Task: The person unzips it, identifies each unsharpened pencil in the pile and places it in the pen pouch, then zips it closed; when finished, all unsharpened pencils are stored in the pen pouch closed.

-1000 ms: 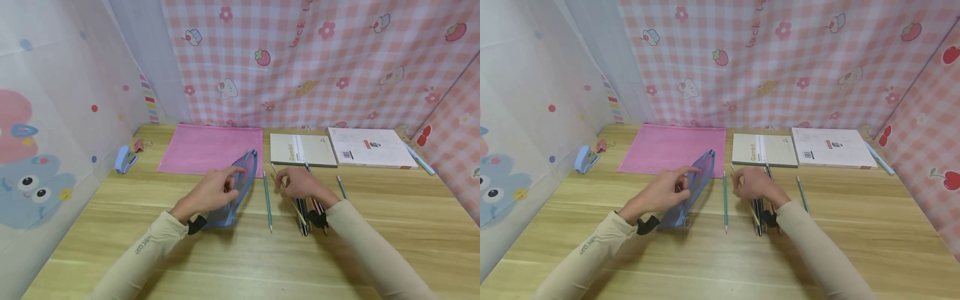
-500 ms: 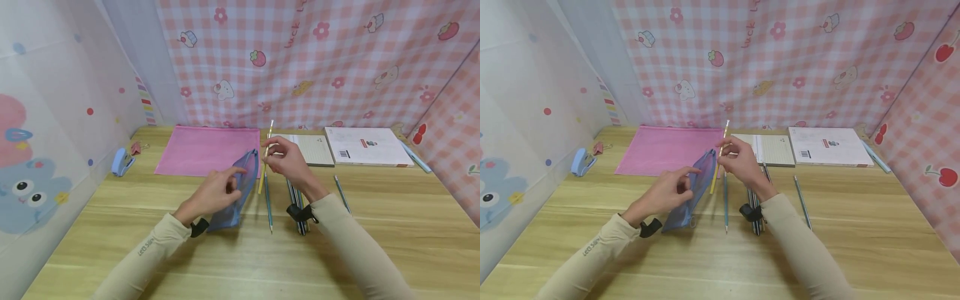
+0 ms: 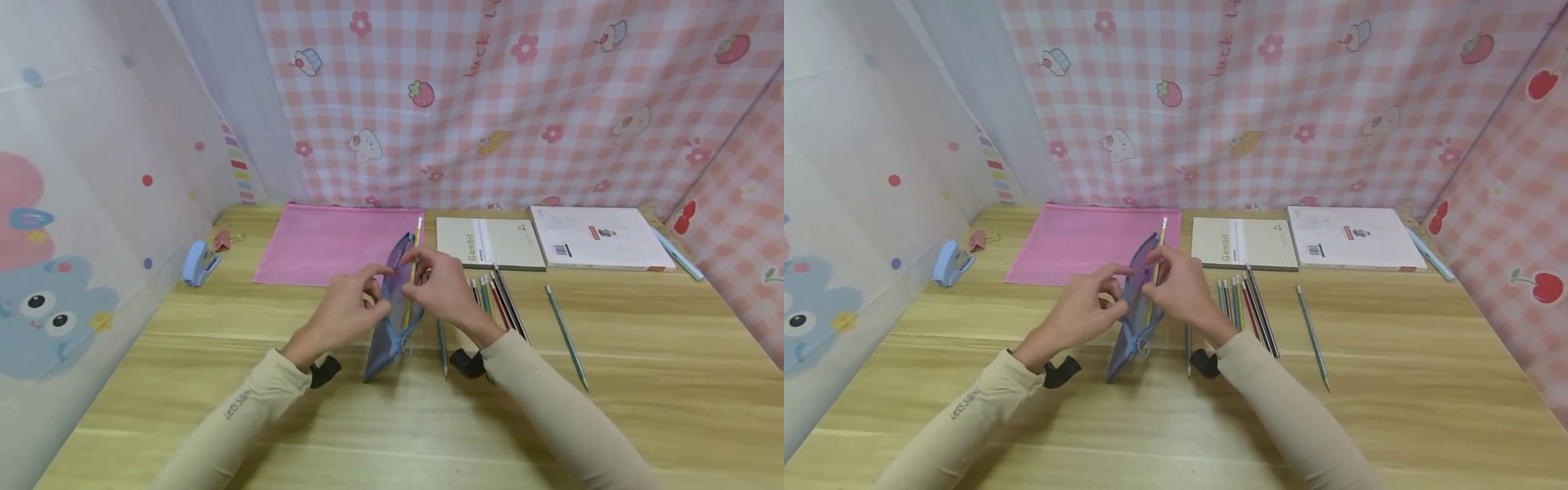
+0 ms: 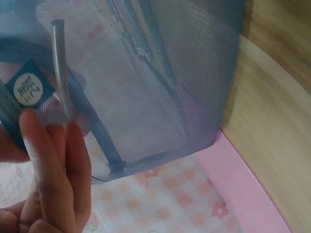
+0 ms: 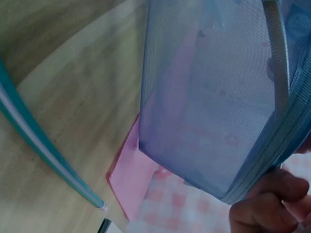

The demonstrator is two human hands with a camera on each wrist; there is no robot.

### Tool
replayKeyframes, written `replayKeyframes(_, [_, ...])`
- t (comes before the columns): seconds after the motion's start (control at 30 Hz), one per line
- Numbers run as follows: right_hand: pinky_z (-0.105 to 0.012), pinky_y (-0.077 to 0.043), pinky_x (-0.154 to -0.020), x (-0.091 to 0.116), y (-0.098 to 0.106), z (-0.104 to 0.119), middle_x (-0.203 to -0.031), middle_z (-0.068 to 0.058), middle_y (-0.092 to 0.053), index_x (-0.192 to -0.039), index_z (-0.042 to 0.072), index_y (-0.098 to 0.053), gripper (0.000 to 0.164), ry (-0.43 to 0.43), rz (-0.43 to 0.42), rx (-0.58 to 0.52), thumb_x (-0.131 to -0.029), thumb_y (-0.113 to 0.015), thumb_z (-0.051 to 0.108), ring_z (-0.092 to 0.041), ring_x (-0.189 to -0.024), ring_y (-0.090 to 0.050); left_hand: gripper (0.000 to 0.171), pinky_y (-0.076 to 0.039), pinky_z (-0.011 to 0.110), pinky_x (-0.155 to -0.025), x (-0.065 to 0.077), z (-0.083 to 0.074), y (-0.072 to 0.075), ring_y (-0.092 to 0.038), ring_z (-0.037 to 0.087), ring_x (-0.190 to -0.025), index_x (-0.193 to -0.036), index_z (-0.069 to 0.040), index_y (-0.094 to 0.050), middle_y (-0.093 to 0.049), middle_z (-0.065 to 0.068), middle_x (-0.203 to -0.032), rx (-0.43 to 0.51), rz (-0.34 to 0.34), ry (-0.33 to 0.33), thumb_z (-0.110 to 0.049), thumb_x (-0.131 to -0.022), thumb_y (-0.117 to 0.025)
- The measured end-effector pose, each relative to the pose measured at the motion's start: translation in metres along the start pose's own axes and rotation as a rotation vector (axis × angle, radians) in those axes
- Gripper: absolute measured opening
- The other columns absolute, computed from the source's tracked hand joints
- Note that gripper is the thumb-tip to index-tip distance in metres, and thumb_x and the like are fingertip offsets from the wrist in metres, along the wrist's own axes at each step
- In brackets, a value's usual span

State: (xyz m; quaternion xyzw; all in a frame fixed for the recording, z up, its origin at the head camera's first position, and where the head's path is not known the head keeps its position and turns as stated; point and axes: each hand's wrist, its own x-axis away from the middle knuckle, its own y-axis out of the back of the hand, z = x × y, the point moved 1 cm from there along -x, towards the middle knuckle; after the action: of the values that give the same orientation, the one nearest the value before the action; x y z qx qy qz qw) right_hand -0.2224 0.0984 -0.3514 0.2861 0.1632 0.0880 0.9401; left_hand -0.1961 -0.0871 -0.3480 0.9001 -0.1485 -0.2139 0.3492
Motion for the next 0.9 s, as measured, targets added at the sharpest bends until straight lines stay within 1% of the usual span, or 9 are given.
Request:
replayKeyframes(0.1, [-0.023,-0.042,-0.051,0.0,0.001,0.001,-0.073,-0.007,-0.063,-0.111,0.006,-0.068,0.034,-0.01,0.01,0.073,-0.077,-0.071,0.004,-0.014,-0.058,-0.053,0.044,-0.046,0.017,-0.05,0.0,0.0,0.001,-0.049,0.003,-0.051,-0.124,-0.001,-0.063,-0.066,0.001,-0.071,-0.029,-0.024,-0.012,-0.004,-0.08,-0.063])
replayKeyframes(0.23, [-0.023,-0.044,-0.052,0.0,-0.003,0.0,-0.073,-0.006,-0.066,-0.115,0.003,-0.069,0.038,-0.03,0.039,0.174,-0.078,-0.072,0.008,-0.012,-0.059,-0.056,0.043,-0.046,0.016,-0.049,0.001,0.0,-0.001,-0.05,0.002,-0.051,-0.122,0.0,-0.064,-0.066,0.001,-0.071,-0.038,-0.039,-0.013,-0.003,-0.08,-0.063])
replayKeyframes(0.33, [-0.022,-0.047,-0.052,0.001,-0.01,0.002,-0.075,-0.005,-0.069,-0.117,0.001,-0.07,0.041,-0.034,0.075,0.209,-0.077,-0.072,0.01,-0.01,-0.06,-0.059,0.042,-0.043,0.016,-0.047,0.001,0.001,-0.003,-0.049,0.001,-0.049,-0.121,0.0,-0.064,-0.067,0.002,-0.071,-0.024,-0.048,-0.004,-0.003,-0.079,-0.062])
replayKeyframes(0.43, [-0.02,-0.046,-0.05,0.001,-0.018,0.007,-0.073,-0.004,-0.069,-0.121,0.002,-0.07,0.046,-0.017,0.139,0.226,-0.075,-0.071,0.01,-0.009,-0.058,-0.057,0.043,-0.041,0.016,-0.048,0.001,0.002,-0.004,-0.047,0.001,-0.048,-0.12,0.0,-0.065,-0.066,0.002,-0.069,-0.02,-0.061,-0.014,-0.003,-0.078,-0.062])
replayKeyframes(0.53, [-0.02,-0.043,-0.049,-0.001,-0.021,0.01,-0.069,-0.003,-0.067,-0.113,0.004,-0.073,0.04,0.021,0.207,0.248,-0.074,-0.069,0.007,-0.009,-0.057,-0.055,0.042,-0.043,0.017,-0.05,0.001,0.003,-0.005,-0.05,0.002,-0.051,-0.119,-0.002,-0.066,-0.065,0.001,-0.067,-0.026,-0.067,-0.026,-0.003,-0.077,-0.063])
replayKeyframes(0.63, [-0.02,-0.045,-0.051,-0.002,-0.02,0.01,-0.071,-0.004,-0.068,-0.106,0.002,-0.071,0.029,0.041,0.268,0.259,-0.077,-0.068,0.005,-0.01,-0.06,-0.057,0.038,-0.048,0.017,-0.053,0.001,0.004,-0.005,-0.057,0.005,-0.057,-0.116,-0.002,-0.066,-0.066,0.001,-0.068,-0.022,-0.057,-0.03,-0.003,-0.078,-0.063])
replayKeyframes(0.7, [-0.02,-0.047,-0.055,-0.002,-0.018,0.008,-0.078,-0.005,-0.071,-0.109,0.001,-0.067,0.028,0.039,0.288,0.247,-0.081,-0.066,0.004,-0.011,-0.065,-0.06,0.036,-0.05,0.018,-0.056,0.001,0.005,-0.006,-0.059,0.007,-0.059,-0.115,-0.001,-0.066,-0.066,0.001,-0.068,-0.017,-0.042,-0.025,-0.002,-0.079,-0.062])
replayKeyframes(0.8, [-0.02,-0.049,-0.056,0.0,-0.011,0.004,-0.09,-0.009,-0.074,-0.123,0.002,-0.062,0.037,0.027,0.235,0.207,-0.086,-0.064,0.005,-0.011,-0.067,-0.062,0.034,-0.053,0.019,-0.058,0.001,0.006,-0.007,-0.062,0.008,-0.059,-0.114,-0.001,-0.066,-0.067,0.002,-0.07,-0.012,-0.021,-0.02,-0.001,-0.08,-0.062])
replayKeyframes(0.9, [-0.022,-0.047,-0.053,0.005,0.004,-0.003,-0.095,-0.011,-0.075,-0.121,0.005,-0.065,0.032,0.02,0.102,0.155,-0.089,-0.063,0.007,-0.011,-0.062,-0.059,0.033,-0.055,0.02,-0.061,0.001,0.005,-0.008,-0.063,0.01,-0.062,-0.114,-0.001,-0.066,-0.067,0.003,-0.072,0.005,-0.015,-0.013,-0.002,-0.082,-0.062])
